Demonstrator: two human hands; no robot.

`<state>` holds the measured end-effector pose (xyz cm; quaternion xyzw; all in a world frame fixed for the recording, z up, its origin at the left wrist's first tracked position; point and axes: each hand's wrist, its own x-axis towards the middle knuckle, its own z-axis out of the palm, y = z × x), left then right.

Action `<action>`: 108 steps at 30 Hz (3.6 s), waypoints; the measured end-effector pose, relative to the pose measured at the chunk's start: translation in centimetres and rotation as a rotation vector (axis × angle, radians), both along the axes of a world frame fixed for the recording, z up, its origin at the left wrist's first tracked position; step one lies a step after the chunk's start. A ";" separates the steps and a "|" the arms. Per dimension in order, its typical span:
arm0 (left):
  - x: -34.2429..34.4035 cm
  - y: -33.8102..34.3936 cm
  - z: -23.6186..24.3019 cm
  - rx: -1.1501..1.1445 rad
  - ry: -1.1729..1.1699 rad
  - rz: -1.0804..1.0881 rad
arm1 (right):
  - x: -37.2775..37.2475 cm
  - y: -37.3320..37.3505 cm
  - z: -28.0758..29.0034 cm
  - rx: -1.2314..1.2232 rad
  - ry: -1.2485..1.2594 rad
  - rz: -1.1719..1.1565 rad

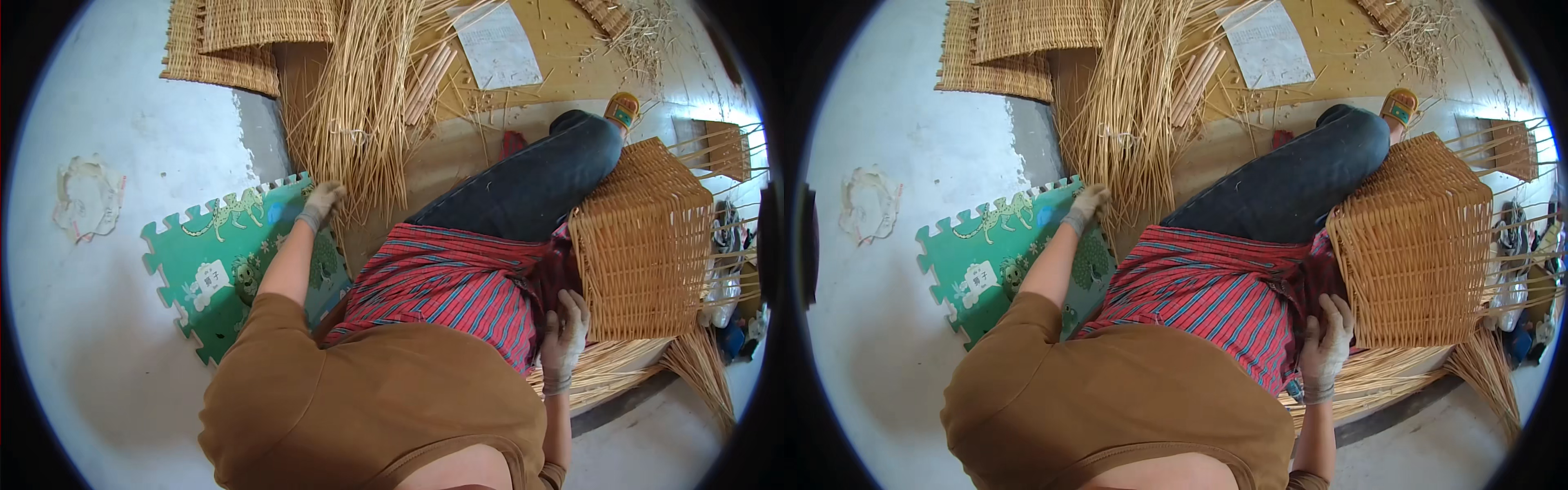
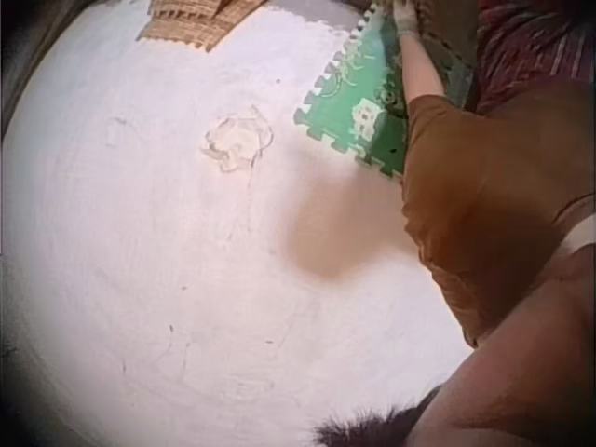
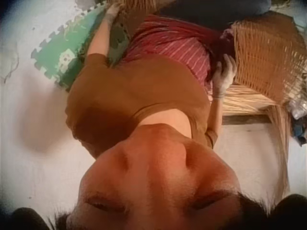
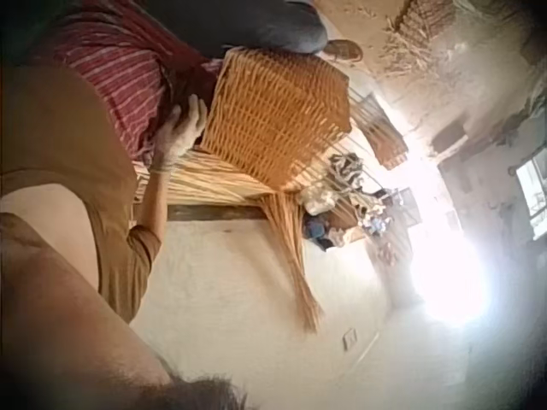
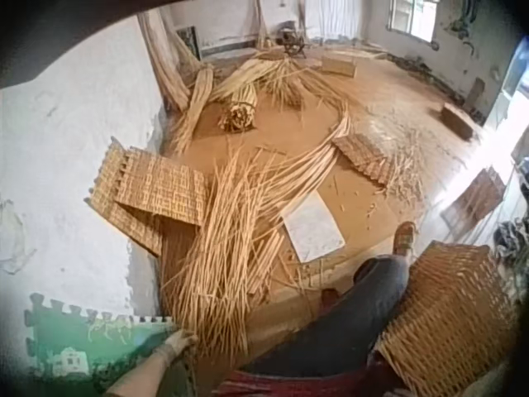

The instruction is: Weaving a wicker basket using straw strands, measuring with a tape, and trimming excess material with shears.

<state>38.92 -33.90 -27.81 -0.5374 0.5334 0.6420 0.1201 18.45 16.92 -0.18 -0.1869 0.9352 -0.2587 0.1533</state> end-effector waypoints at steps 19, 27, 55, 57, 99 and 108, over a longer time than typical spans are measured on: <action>-31.9 29.2 30.0 0.091 1.006 -1.390 | -12.9 -2.0 8.8 -0.585 0.034 -0.170; -46.7 31.8 33.8 -0.208 1.279 -0.797 | -28.3 3.3 16.0 -0.834 0.231 -0.619; -50.2 33.4 33.0 0.029 1.025 -0.981 | -37.4 1.7 14.9 -0.036 0.195 -0.463; -50.3 33.3 33.0 0.043 1.016 -0.978 | -37.0 0.8 15.7 -0.040 0.115 -0.473; -49.0 35.8 38.9 -1.303 0.968 -1.849 | -24.3 11.6 7.2 -1.155 0.595 -0.820; -44.6 46.0 36.8 -1.249 1.093 -1.845 | -22.6 15.7 9.3 -0.469 0.361 -0.848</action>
